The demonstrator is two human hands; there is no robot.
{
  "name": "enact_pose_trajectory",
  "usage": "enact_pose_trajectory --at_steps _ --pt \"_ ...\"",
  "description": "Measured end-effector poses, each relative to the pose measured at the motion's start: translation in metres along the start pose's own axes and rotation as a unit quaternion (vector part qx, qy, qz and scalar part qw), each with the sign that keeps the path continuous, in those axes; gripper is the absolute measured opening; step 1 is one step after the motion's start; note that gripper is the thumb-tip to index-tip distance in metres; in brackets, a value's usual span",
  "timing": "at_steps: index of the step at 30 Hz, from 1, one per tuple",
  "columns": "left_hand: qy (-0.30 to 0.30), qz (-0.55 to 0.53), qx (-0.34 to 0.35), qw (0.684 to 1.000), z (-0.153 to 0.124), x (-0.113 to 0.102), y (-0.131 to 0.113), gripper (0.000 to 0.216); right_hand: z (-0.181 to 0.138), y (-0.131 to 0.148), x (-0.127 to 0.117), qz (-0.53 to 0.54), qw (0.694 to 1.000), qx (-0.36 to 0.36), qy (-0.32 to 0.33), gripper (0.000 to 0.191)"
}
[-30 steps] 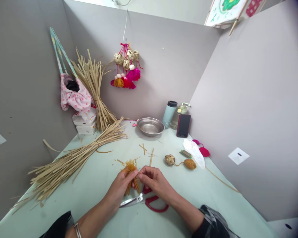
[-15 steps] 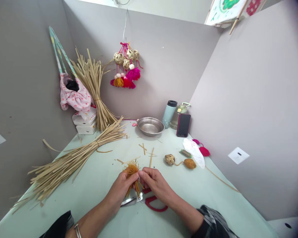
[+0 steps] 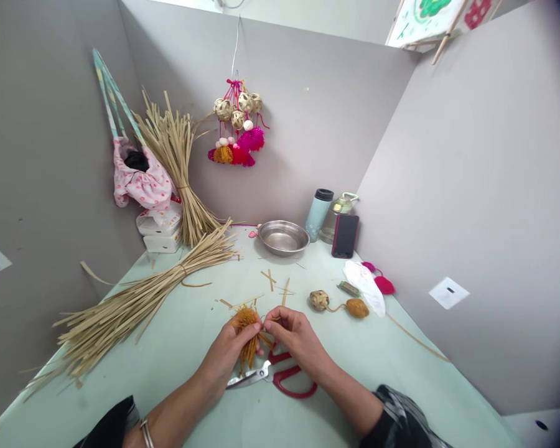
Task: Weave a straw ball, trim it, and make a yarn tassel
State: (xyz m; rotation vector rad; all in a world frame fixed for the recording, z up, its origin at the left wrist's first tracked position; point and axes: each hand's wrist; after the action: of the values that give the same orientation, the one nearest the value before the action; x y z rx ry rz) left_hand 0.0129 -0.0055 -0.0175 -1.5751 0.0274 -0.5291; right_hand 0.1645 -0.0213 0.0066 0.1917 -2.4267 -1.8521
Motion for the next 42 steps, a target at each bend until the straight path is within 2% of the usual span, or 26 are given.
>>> enact_pose_trajectory --at_steps 8,16,22,29,37,42 --pt "0.005 0.016 -0.002 1.0 0.0 -0.001 0.0 0.022 -0.001 -0.002 -0.001 0.011 1.0 0.012 0.009 0.022" --pt "0.001 -0.012 -0.013 1.0 0.0 0.001 -0.007 0.02 -0.002 -0.002 0.004 0.022 0.998 0.015 0.064 0.014" --pt "0.009 -0.011 -0.004 1.0 -0.001 0.001 -0.01 0.021 -0.003 0.001 0.002 0.023 0.998 0.012 0.058 0.016" --pt "0.013 0.041 0.01 0.999 0.001 -0.002 -0.001 0.02 -0.002 -0.001 0.003 0.019 0.998 0.02 0.055 0.016" --pt "-0.001 0.036 0.007 0.999 0.001 0.0 -0.003 0.03 -0.005 0.004 0.005 0.029 0.997 0.019 0.065 0.016" --pt "0.008 0.059 0.01 0.998 0.0 0.0 -0.004 0.023 -0.004 0.002 0.004 0.018 0.998 0.026 0.053 0.014"
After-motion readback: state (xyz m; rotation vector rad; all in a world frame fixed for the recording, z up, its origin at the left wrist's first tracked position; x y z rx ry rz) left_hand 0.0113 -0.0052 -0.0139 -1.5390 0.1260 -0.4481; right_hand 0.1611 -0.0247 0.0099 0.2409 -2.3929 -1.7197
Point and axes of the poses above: each hand's wrist, its own z-axis towards the middle knuckle, its own x-axis out of the palm, y = z × x, and after that the axes turned 15 degrees about x, right-handed
